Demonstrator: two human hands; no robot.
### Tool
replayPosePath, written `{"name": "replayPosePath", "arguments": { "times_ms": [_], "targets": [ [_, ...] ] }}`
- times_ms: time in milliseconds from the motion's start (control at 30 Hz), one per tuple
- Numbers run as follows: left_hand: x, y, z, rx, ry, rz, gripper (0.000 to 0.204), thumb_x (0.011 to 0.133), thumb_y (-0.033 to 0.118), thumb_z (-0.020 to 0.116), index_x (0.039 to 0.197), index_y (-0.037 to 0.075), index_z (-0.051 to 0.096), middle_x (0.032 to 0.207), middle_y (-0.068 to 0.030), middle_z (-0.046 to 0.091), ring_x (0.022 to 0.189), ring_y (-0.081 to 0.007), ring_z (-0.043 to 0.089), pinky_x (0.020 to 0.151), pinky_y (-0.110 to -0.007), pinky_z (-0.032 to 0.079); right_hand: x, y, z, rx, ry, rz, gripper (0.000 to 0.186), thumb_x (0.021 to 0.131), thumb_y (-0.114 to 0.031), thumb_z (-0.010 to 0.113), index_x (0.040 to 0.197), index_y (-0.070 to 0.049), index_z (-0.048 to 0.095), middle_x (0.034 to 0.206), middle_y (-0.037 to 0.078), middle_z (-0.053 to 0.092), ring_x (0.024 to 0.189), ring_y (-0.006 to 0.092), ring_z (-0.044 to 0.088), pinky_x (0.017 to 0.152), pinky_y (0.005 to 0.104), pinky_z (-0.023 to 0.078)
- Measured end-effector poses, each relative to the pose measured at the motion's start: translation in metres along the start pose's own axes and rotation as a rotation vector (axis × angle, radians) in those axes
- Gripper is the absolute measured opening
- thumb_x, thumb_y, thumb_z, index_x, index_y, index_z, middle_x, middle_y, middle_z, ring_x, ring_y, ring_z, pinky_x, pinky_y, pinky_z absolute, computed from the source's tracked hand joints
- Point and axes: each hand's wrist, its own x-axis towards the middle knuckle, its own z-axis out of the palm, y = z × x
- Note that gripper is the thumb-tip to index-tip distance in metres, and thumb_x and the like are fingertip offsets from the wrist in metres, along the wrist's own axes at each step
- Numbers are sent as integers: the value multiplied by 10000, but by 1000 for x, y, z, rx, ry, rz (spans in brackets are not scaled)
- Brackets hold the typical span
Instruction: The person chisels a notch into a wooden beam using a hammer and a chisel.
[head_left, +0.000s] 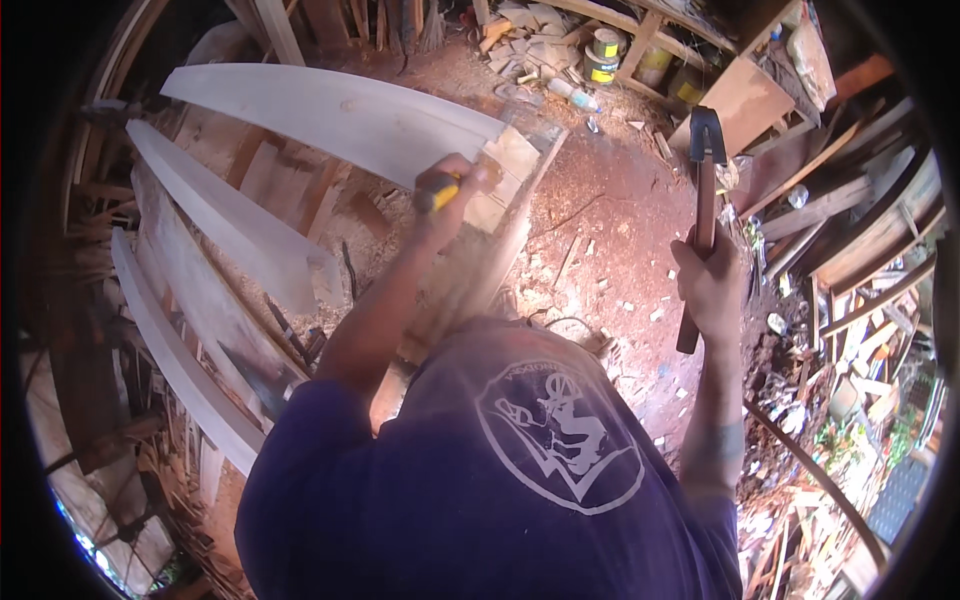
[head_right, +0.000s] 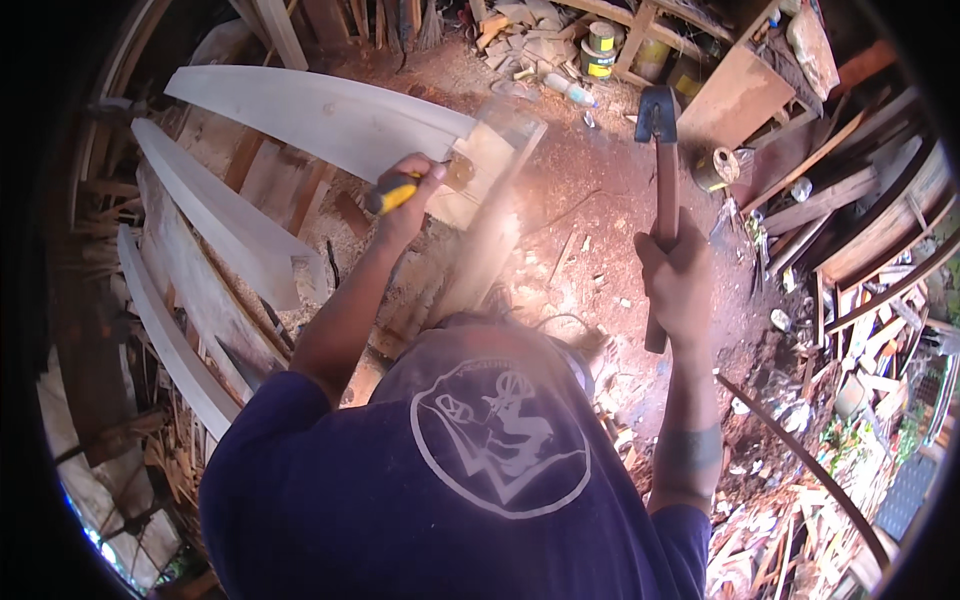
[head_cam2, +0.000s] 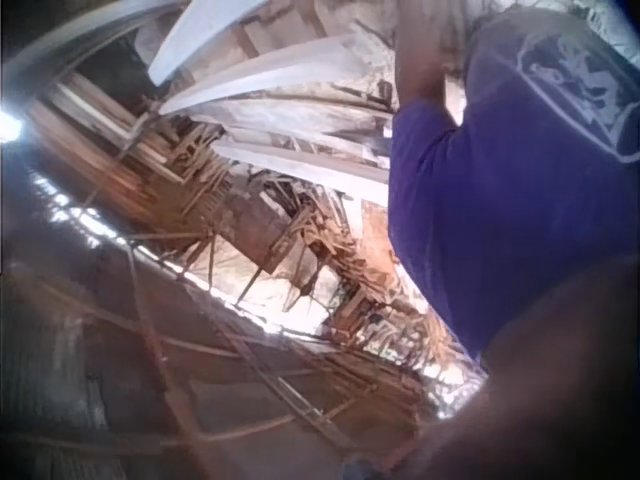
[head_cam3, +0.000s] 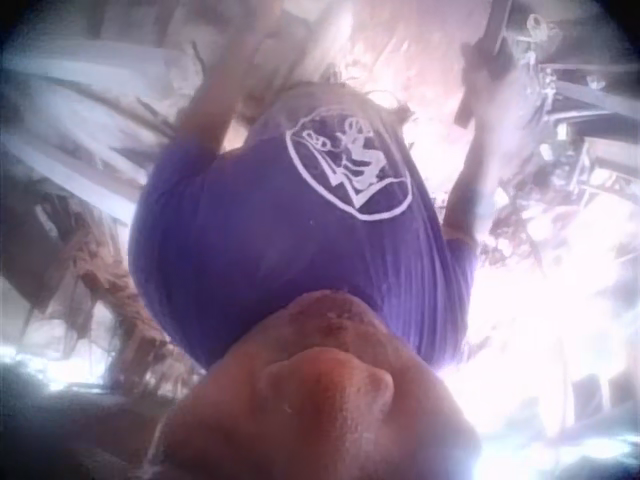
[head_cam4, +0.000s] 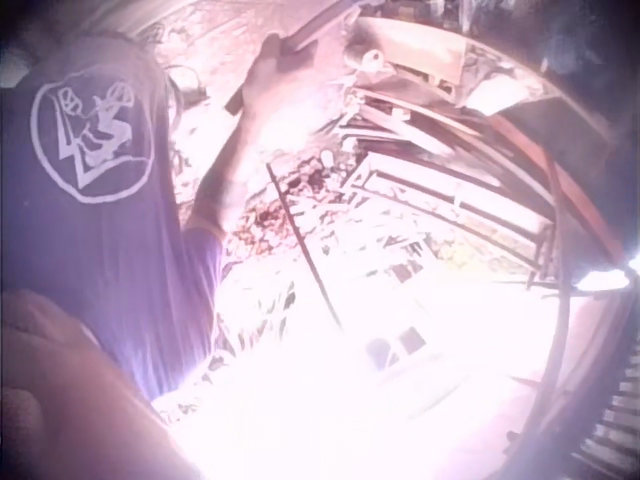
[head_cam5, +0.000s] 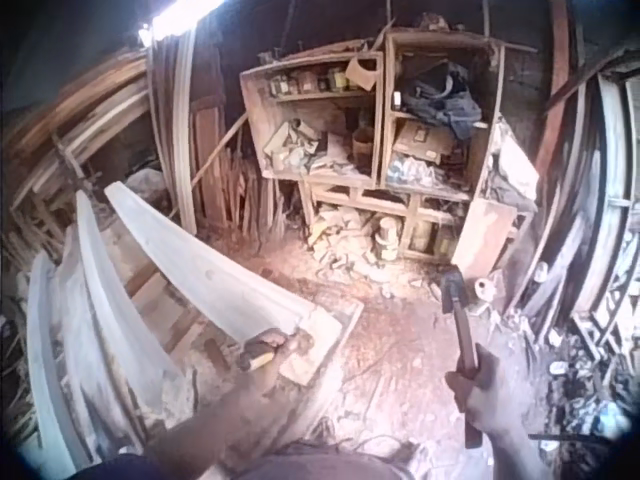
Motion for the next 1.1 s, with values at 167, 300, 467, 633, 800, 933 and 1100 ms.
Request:
{"name": "replayPosePath", "arguments": {
  "times_ms": [167, 300, 467, 633, 800, 933, 1100],
  "targets": [
    [33, 28, -1, -169, -80, 13, 248, 939, 135, 688, 754, 34, 556, 659, 15, 505, 645, -76, 471, 601, -261, 395, 5, 10, 4, -13, 0, -71, 184, 855, -151, 674, 847, -9, 557, 620, 72, 547, 567, 151, 539, 534, 358, 412],
    [36, 8, -2, -82, -171, -46, 245, 949, 81, 661, 779, 35, 489, 740, -9, 509, 719, -99, 456, 676, -258, 394, 7, -1, 11, -69, -30, -68, 198, 858, -174, 672, 891, -10, 566, 660, 130, 570, 598, 239, 569, 582, 395, 434],
    [44, -4, 19, 81, -169, 35, 248, 908, 162, 726, 751, 23, 594, 672, 27, 534, 633, -100, 482, 601, -296, 420, 9, -13, 31, -214, -21, -274, 164, 857, -111, 601, 965, 10, 579, 751, 266, 637, 733, 425, 663, 698, 512, 498],
    [54, 16, 12, 229, -188, 95, 237, 912, 127, 714, 773, 24, 552, 709, 1, 530, 675, -113, 477, 641, -293, 420, 23, -74, 27, -424, 38, -693, 199, 788, -53, 627, 982, -13, 613, 714, 213, 669, 716, 413, 689, 697, 512, 546],
    [53, 12, 25, 316, -154, 350, 150, 893, 89, 704, 828, 11, 594, 759, -15, 583, 731, -115, 531, 679, -310, 460, 10, -117, 18, -49, 334, -1045, 284, 774, -82, 658, 1044, -15, 598, 711, 211, 674, 670, 385, 701, 603, 485, 558],
    [48, 21, 44, 22, -142, -8, 121, 884, 68, 706, 881, 8, 601, 813, -15, 627, 776, -107, 567, 711, -302, 480, 29, -40, 51, -519, -124, -694, 370, 790, -81, 646, 1144, -47, 543, 772, 231, 668, 797, 410, 698, 688, 502, 558],
    [59, -10, 16, 160, -251, -16, 217, 896, 121, 728, 1061, -1, 656, 964, -44, 695, 903, -119, 630, 800, -297, 513, 23, -101, 2, -348, 28, -845, 355, 792, -76, 643, 1136, -38, 568, 772, 228, 670, 781, 397, 698, 670, 501, 558]
  ]
}}
